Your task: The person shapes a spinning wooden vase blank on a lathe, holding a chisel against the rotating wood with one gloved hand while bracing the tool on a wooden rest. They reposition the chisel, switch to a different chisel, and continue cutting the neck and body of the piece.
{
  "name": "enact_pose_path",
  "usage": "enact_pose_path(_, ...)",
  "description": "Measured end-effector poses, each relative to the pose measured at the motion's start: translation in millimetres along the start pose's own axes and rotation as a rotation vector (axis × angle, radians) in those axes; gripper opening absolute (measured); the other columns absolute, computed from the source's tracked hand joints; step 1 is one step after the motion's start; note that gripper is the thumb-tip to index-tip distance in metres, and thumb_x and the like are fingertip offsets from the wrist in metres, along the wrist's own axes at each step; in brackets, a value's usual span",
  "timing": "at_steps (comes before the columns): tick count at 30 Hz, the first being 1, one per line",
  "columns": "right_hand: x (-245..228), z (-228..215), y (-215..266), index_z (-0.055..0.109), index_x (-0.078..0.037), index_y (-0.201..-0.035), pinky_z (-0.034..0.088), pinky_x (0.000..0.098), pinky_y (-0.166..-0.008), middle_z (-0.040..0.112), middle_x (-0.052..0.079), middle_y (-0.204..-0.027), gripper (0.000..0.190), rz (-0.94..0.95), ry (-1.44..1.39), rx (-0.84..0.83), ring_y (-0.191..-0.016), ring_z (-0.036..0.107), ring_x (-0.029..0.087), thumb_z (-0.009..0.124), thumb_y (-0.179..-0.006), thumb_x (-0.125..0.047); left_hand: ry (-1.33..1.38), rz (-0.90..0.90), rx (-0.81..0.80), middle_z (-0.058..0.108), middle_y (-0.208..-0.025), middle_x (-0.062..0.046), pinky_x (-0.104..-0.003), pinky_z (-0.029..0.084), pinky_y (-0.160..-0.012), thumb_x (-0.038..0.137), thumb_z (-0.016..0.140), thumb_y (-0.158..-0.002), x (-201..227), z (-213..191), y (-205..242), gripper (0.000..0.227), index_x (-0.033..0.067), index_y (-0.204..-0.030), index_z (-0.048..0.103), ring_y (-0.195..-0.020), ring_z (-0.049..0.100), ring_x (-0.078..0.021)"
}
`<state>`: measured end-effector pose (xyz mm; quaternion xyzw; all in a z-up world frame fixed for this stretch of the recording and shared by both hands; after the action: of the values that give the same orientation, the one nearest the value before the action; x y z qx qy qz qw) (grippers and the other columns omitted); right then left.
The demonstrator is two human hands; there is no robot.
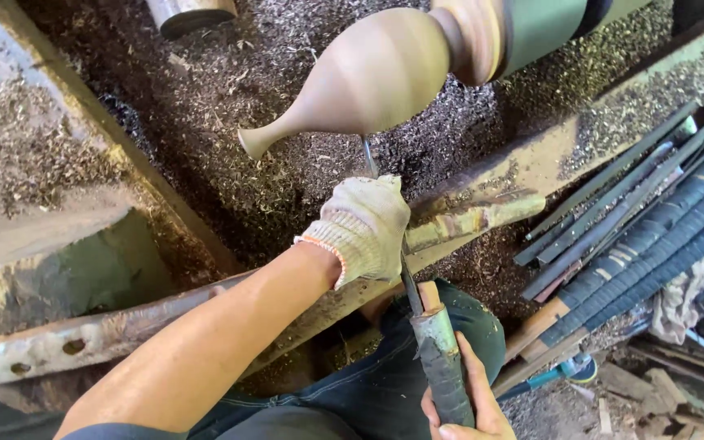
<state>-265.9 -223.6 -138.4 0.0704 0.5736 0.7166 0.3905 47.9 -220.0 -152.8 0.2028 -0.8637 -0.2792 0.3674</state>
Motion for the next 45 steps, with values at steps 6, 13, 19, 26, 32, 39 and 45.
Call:
enact_pose_path(6,-5.6,-10.7,-8.3,-0.005,-0.032,-0.16,0.055,0.0377,-0.063,0.062,0.023,-0.082,0.125,-0.107,0.069,-0.201,-0.063,0.065,0.025,0.082,-0.072,-0.01,0.011,-0.048,0.054,0.064,-0.105,-0.02,-0.044,0.056,-0.083,0.026,0.077,-0.067,-3.2,-1.2,2.8,0.034,0.0041,-0.094,0.075,-0.097,0.067,-0.0373)
enact_pose_path(13,-2.3,-30.1,-18.4,-0.008,-0.035,-0.159,0.056,0.0386,-0.064,0.062,0.023,-0.083,0.127,-0.072,0.102,-0.294,-0.064,0.064,0.025,0.083,-0.074,-0.01,0.049,-0.086,0.084,0.064,-0.107,-0.021,-0.044,0.056,-0.085,0.024,0.077,-0.067,-6.6,-4.1,7.5,0.036,0.0024,-0.095,0.074,-0.1,0.066,-0.0383)
enact_pose_path(19,-20.3,-28.4,-6.0,0.0,-0.036,-0.162,0.049,0.0338,-0.052,0.06,0.024,-0.092,0.129,0.03,-0.053,-0.167,-0.058,0.059,0.021,0.081,-0.066,-0.009,0.252,-0.21,0.072,0.069,-0.104,-0.022,-0.045,0.057,-0.086,0.021,0.082,-0.068,-13.0,-11.3,13.3,0.05,-0.0013,-0.109,0.067,-0.1,0.069,-0.0401)
enact_pose_path(26,-28.9,1.4,6.2,0.01,-0.027,-0.167,0.05,0.0319,-0.056,0.061,0.019,-0.109,0.135,0.005,-0.158,0.031,-0.067,0.063,0.023,0.081,-0.055,-0.004,0.094,-0.113,-0.008,0.067,-0.107,-0.022,-0.042,0.058,-0.084,0.022,0.081,-0.07,-12.7,-7.5,15.8,0.038,-0.0004,-0.099,0.073,-0.097,0.07,-0.037)
enact_pose_path(32,-6.4,28.9,11.7,0.014,-0.026,-0.167,0.048,0.0296,-0.057,0.062,0.023,-0.095,0.134,0.006,-0.182,0.122,-0.066,0.061,0.022,0.079,-0.05,-0.009,0.053,-0.031,-0.072,0.066,-0.106,-0.02,-0.041,0.059,-0.081,0.026,0.08,-0.071,-21.5,-2.6,19.7,0.037,0.0003,-0.097,0.073,-0.095,0.07,-0.0347)
enact_pose_path(39,21.0,60.2,8.8,0.011,-0.044,-0.164,0.048,0.0289,-0.054,0.06,0.02,-0.086,0.141,0.091,-0.317,0.184,-0.06,0.06,0.019,0.077,-0.044,-0.012,0.038,0.11,-0.016,0.065,-0.105,-0.02,-0.041,0.058,-0.083,0.027,0.081,-0.066,-15.1,-6.3,15.8,0.037,0.0019,-0.093,0.074,-0.095,0.07,-0.0359)
enact_pose_path(45,18.9,59.6,3.5,0.007,-0.044,-0.166,0.045,0.0284,-0.049,0.058,0.02,-0.082,0.14,0.021,-0.304,0.103,-0.051,0.052,0.019,0.078,-0.049,-0.015,0.053,0.113,0.034,0.065,-0.104,-0.021,-0.043,0.058,-0.083,0.029,0.082,-0.065,-15.5,-7.9,15.8,0.039,0.0033,-0.094,0.074,-0.094,0.07,-0.0365)
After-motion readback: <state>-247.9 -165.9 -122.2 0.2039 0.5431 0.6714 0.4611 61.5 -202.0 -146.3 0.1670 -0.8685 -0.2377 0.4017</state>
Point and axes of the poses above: each hand's wrist, its own y-axis away from the middle knuckle, its own z-axis out of the palm, x = y × z, the point moved 10 cm from there along -y, towards the middle knuckle
